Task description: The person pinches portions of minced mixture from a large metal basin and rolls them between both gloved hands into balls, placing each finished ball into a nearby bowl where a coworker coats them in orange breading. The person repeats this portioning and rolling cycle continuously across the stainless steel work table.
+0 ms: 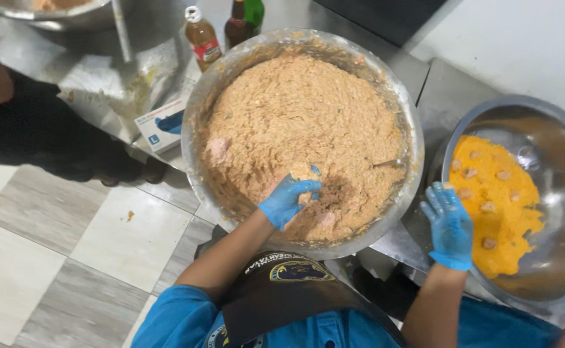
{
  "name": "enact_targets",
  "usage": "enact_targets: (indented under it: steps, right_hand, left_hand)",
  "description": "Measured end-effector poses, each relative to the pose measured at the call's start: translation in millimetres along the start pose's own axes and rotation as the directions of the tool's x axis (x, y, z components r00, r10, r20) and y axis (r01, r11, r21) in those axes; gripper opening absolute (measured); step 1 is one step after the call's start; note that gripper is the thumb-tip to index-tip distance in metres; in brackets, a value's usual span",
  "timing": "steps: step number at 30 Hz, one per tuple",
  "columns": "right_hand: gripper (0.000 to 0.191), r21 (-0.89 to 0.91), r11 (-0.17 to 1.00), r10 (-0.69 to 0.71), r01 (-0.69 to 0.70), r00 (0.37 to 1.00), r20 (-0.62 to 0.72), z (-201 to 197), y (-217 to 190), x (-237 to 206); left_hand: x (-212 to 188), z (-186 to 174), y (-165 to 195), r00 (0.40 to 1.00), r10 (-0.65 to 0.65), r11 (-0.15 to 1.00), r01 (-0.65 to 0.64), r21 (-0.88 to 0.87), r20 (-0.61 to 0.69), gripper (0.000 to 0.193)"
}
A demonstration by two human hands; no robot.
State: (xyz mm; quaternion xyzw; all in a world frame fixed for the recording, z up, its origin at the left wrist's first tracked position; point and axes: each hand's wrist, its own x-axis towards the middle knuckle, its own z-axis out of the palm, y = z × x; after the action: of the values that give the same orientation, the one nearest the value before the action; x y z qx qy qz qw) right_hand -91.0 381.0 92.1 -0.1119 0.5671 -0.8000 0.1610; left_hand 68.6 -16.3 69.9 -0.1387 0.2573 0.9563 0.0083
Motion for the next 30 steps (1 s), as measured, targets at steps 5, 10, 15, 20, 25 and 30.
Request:
enact_targets:
  steps: [5, 10, 15, 20, 25, 30]
  right_hand:
    - [0.061, 0.048, 0.996, 0.077, -0.079, 0.996, 0.038, 82.6, 14.3, 5.4]
    - [0.052, -0.007, 0.998, 0.063, -0.063, 0.987, 0.147, 155.7, 22.2, -0.8]
    - [0.053, 0.064, 0.996, 0.039, -0.055, 0.971, 0.237, 206.2, 15.8, -1.5]
    - [0.055, 0.105, 0.994, -0.022, -0.013, 0.945, 0.325, 231.1, 16.4, 0.5]
    - [0.055, 0.124, 0.992, -0.03, -0.025, 0.907, 0.42, 238.7, 21.4, -0.7]
    - [0.052, 0.123, 0.992, -0.013, -0.036, 0.926, 0.377, 238.3, 27.5, -1.2]
  left_hand:
    - [-21.4, -10.0, 16.2, 0.998, 0.059, 0.993, -0.062, 0.097, 0.039, 0.026]
    - [-46.9, -15.5, 37.6, 0.998, 0.001, 0.956, -0.021, 0.294, 0.07, 0.029]
    - [-57.4, -22.3, 43.1, 0.996, -0.004, 0.944, -0.025, 0.329, 0.087, 0.024]
    - [-61.8, -23.6, 39.6, 0.992, 0.033, 0.981, -0.055, 0.185, 0.123, 0.027]
    - [-67.2, -23.5, 46.4, 0.993, -0.013, 0.984, -0.009, 0.179, 0.12, 0.039]
    - [-62.9, -24.1, 39.3, 0.996, -0.009, 0.98, -0.009, 0.2, 0.089, 0.028]
